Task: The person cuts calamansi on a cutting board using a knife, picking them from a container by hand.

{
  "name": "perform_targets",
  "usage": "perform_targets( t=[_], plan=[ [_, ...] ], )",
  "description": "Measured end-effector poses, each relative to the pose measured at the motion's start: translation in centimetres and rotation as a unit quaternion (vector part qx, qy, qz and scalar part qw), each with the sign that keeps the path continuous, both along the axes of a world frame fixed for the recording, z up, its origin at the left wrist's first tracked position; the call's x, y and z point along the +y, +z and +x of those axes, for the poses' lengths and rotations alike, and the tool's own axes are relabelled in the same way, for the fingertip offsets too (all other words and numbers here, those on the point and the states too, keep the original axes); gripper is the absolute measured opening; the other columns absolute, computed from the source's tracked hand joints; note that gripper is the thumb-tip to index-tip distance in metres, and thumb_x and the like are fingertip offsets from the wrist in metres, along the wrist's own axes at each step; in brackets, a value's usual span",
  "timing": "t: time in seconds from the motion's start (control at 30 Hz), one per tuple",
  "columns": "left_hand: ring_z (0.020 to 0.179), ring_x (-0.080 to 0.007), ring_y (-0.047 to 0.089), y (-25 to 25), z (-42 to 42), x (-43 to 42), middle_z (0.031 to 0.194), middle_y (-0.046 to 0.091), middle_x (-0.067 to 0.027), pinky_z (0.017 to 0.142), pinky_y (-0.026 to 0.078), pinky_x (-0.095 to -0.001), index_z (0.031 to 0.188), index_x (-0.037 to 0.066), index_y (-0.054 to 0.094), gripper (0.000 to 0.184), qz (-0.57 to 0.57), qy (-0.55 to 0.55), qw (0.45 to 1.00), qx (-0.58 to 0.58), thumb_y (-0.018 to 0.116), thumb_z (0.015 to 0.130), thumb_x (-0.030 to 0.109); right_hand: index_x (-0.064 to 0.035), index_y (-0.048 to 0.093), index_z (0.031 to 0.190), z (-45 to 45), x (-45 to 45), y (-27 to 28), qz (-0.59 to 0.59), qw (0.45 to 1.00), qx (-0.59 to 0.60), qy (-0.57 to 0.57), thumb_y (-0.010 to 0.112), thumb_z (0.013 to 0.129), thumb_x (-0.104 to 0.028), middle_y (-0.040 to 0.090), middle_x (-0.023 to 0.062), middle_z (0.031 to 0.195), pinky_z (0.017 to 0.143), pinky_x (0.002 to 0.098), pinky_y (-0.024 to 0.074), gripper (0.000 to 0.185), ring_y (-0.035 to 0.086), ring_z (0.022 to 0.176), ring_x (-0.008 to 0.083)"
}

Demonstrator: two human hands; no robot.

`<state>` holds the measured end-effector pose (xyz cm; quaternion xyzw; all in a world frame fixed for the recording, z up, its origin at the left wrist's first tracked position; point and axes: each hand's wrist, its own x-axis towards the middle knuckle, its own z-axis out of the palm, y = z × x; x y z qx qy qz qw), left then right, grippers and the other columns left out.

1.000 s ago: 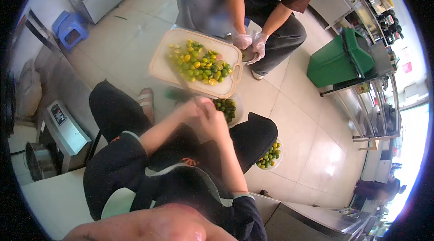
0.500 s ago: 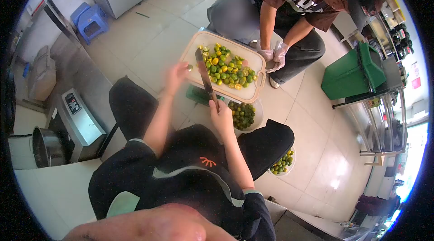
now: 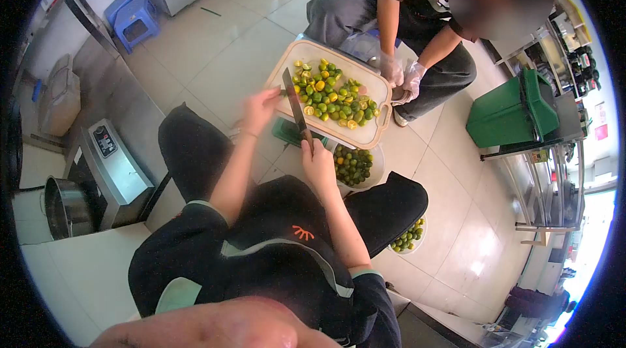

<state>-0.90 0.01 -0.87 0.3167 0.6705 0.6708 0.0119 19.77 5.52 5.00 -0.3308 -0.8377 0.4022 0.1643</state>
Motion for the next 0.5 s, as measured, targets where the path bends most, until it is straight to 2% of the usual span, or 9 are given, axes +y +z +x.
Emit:
perform_targets(
  t=[0.13,0.23,0.33,0.4,0.5],
  plan=[
    [0.077,-0.0172,0.07,0.1,0.3,0.1,0.089,0.07,-0.0149,0.067,0.053,-0.0257,0.1,0.001,0.069,0.019,-0.025,0.032,0.999,0.009,0.067,0.081,0.003,0.0033,0.057,0.086,0.1,-0.1,0.4,0.008,1.0,0.002,-0.003,0.054,0.094,-0.029,0.055,0.0242,0.063,0.055,0.044,0.0414,0.033,0.055,0.059,0.0405],
    [0.071,-0.018,0.068,-0.1,0.5,0.3,0.085,0.069,-0.0142,0.063,0.052,-0.0258,0.094,0.002,0.071,0.015,-0.032,0.055,0.998,0.014,0.068,0.08,0.004,0.0017,0.053,0.086,0.2,-0.1,0.9,0.002,1.0,-0.013,0.001,0.052,0.094,-0.026,0.057,0.026,0.067,0.058,0.0501,0.0425,0.029,0.056,0.067,0.0469],
    [0.065,-0.0197,0.066,-0.2,0.6,0.5,0.079,0.068,-0.0131,0.06,0.051,-0.0268,0.089,0.003,0.072,0.011,-0.042,0.075,0.995,0.043,0.069,0.079,0.004,0.0033,0.057,0.086,0.2,-0.1,0.7,-0.006,1.0,0.004,-0.007,0.054,0.094,-0.028,0.055,0.0239,0.062,0.054,0.0431,0.0417,0.033,0.055,0.058,0.0399],
    [0.061,-0.0212,0.064,0.0,0.8,0.5,0.075,0.066,-0.0127,0.058,0.05,-0.028,0.087,0.003,0.072,0.01,-0.034,0.085,0.994,0.063,0.069,0.078,0.005,0.0031,0.058,0.087,0.2,-0.1,0.3,-0.001,1.0,0.006,-0.007,0.054,0.094,-0.028,0.055,0.0241,0.063,0.054,0.0434,0.0419,0.032,0.056,0.059,0.0405],
    [0.076,-0.0251,0.066,0.8,0.9,-0.1,0.086,0.069,-0.0151,0.069,0.05,-0.0322,0.093,0.004,0.072,0.015,-0.108,0.062,0.992,0.029,0.067,0.081,0.011,0.0028,0.057,0.087,0.1,-0.1,-0.1,0.008,1.0,0.006,-0.003,0.054,0.094,-0.027,0.055,0.0247,0.064,0.055,0.0445,0.042,0.031,0.056,0.061,0.0422]
  ],
)
